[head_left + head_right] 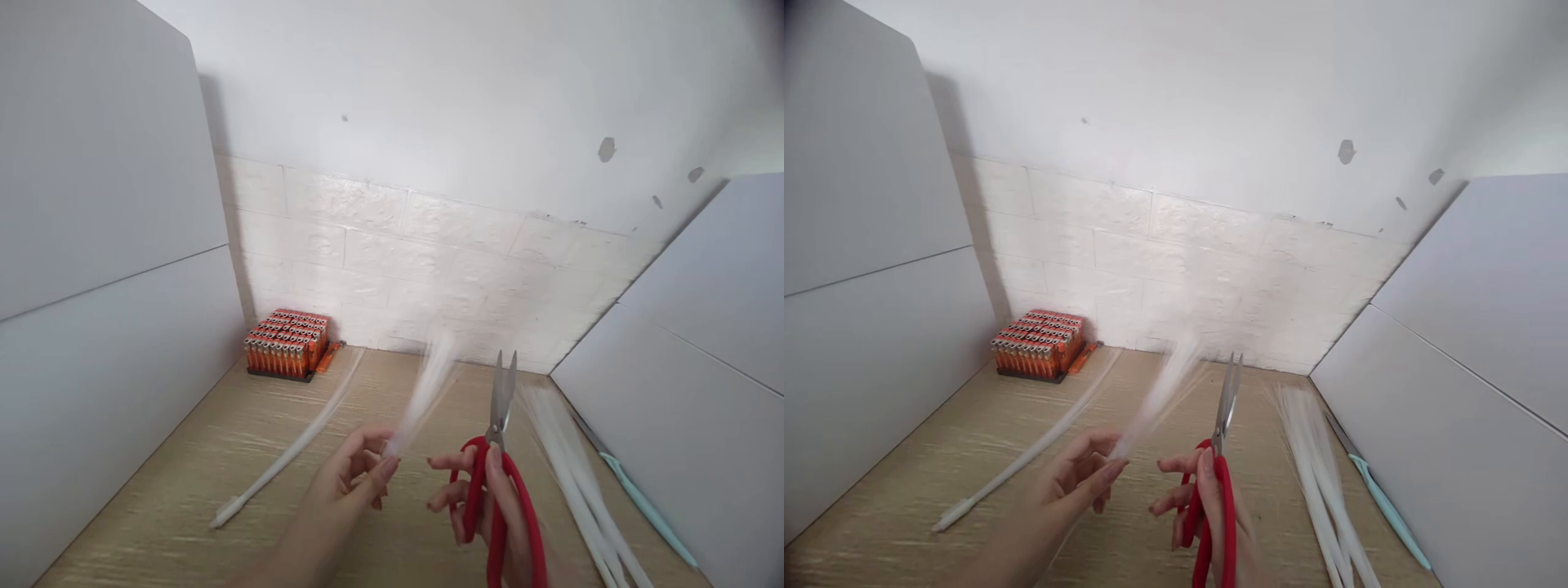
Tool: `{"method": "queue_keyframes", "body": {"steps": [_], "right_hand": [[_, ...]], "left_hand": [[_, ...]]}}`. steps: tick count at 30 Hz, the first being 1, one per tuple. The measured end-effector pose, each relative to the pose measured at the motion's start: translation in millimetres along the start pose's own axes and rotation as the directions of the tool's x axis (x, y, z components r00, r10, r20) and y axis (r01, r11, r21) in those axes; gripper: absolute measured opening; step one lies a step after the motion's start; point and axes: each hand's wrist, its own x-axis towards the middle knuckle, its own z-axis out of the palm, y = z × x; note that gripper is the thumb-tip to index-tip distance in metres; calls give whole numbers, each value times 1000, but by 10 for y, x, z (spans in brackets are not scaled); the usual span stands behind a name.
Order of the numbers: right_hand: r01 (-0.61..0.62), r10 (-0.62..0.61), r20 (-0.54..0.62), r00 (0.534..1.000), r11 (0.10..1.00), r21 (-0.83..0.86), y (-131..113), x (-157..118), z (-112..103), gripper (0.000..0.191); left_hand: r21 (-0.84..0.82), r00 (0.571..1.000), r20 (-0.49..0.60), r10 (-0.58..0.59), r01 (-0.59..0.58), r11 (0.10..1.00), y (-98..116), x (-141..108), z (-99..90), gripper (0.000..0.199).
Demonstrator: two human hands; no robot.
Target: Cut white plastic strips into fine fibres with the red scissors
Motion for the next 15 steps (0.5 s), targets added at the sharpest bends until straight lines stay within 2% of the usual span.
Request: {"method": "queue_keyframes", "body": {"steps": [5,9,15], "right_hand": [[30,-30,-19,999,999,42,98,13,12,46],[81,-77,-56,995,994,70,117,59,4,51],[167,-149,-151,977,979,115,56,95,33,53]], "left_hand": [[112,990,135,-31,16,994,66,-60,49,53],[190,979,203,-37,-2,982,94,-92,77,44],[154,963,269,-19,-24,988,84,-127,78,50]]}}
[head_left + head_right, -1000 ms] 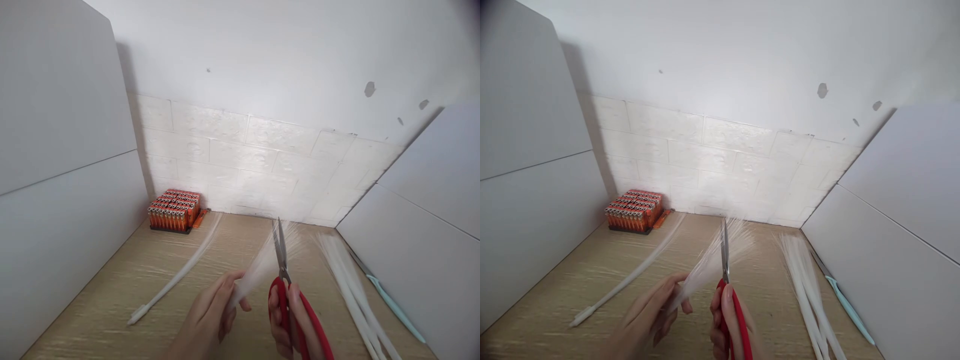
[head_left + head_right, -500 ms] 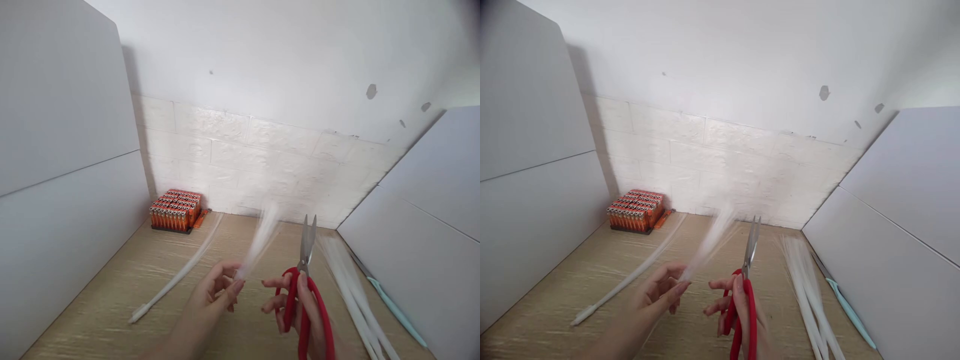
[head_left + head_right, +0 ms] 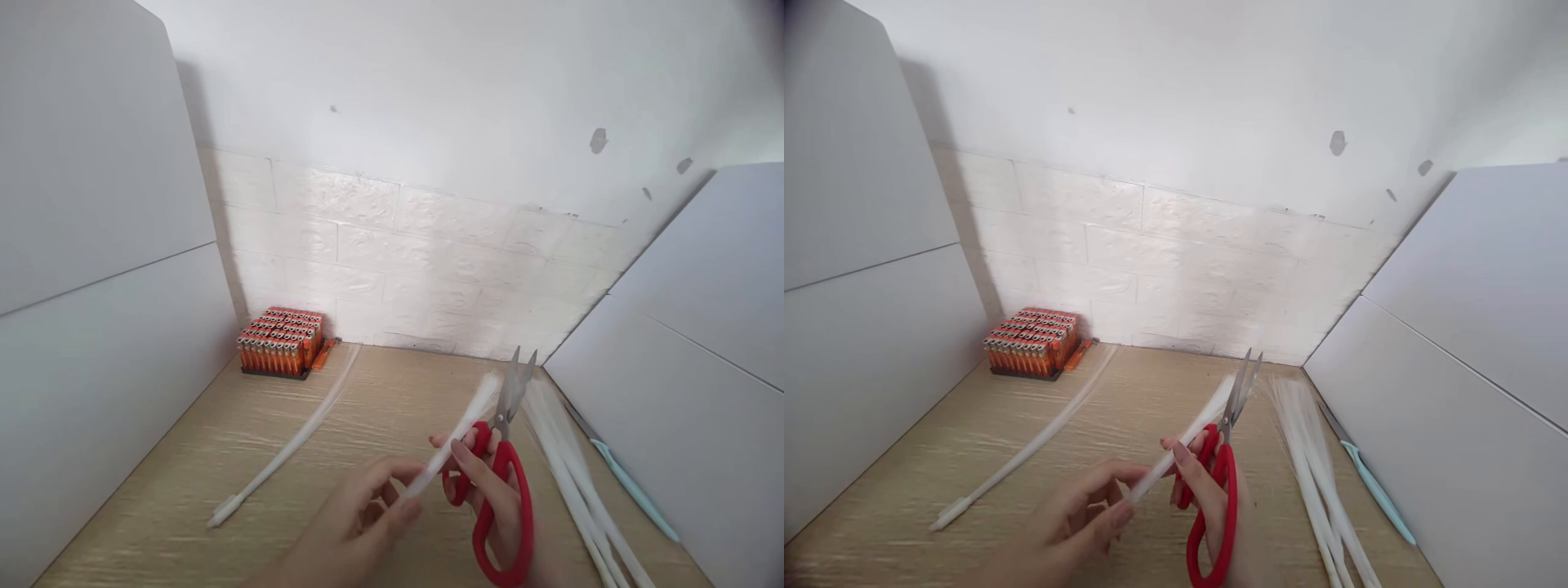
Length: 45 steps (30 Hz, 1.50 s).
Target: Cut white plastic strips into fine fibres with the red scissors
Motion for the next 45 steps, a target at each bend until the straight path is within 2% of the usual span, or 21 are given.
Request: {"method": "queue_keyframes", "body": {"steps": [4,9,11,14,16,18,25,29,33,36,40,43,45], "right_hand": [[16,-12,-85,996,998,54,-118,22,89,62],[-12,26,-193,981,997,72,-260,48,188,70],[0,19,-231,973,997,80,-298,45,197,70],[27,5,-287,958,994,107,-357,31,206,69],[37,5,-320,947,991,126,-400,27,219,70],[39,11,-340,940,989,141,-433,30,231,70],[44,7,-280,960,984,174,-408,51,194,65],[53,-17,-206,978,984,170,-359,71,183,59],[14,4,-119,993,989,146,-248,51,182,68],[6,-3,-60,998,999,49,-138,-2,178,70],[63,-63,6,998,997,-53,-102,-59,207,60],[93,-89,64,994,993,-68,-189,-48,235,55],[86,-79,82,993,992,-87,-275,-6,214,52]], "left_hand": [[-107,998,56,-9,15,994,-27,-2,8,58],[-320,984,129,-122,157,934,-96,47,21,81],[-381,963,210,-172,242,892,-117,63,14,83],[-411,910,335,-246,376,831,-116,64,-12,77],[-404,878,372,-301,445,799,-98,60,-27,73],[-410,865,368,-341,480,775,-78,61,-31,73],[-427,900,290,-326,427,797,-43,103,-27,71],[-401,943,188,-275,329,855,-21,118,-36,72],[-361,968,153,-199,243,900,-34,106,-24,66],[-315,972,163,-172,216,924,-62,76,26,52],[-234,963,185,-195,236,943,-124,32,113,24],[-203,962,211,-174,217,955,-146,23,114,35],[-99,967,205,-151,174,980,-120,26,73,49]]}}
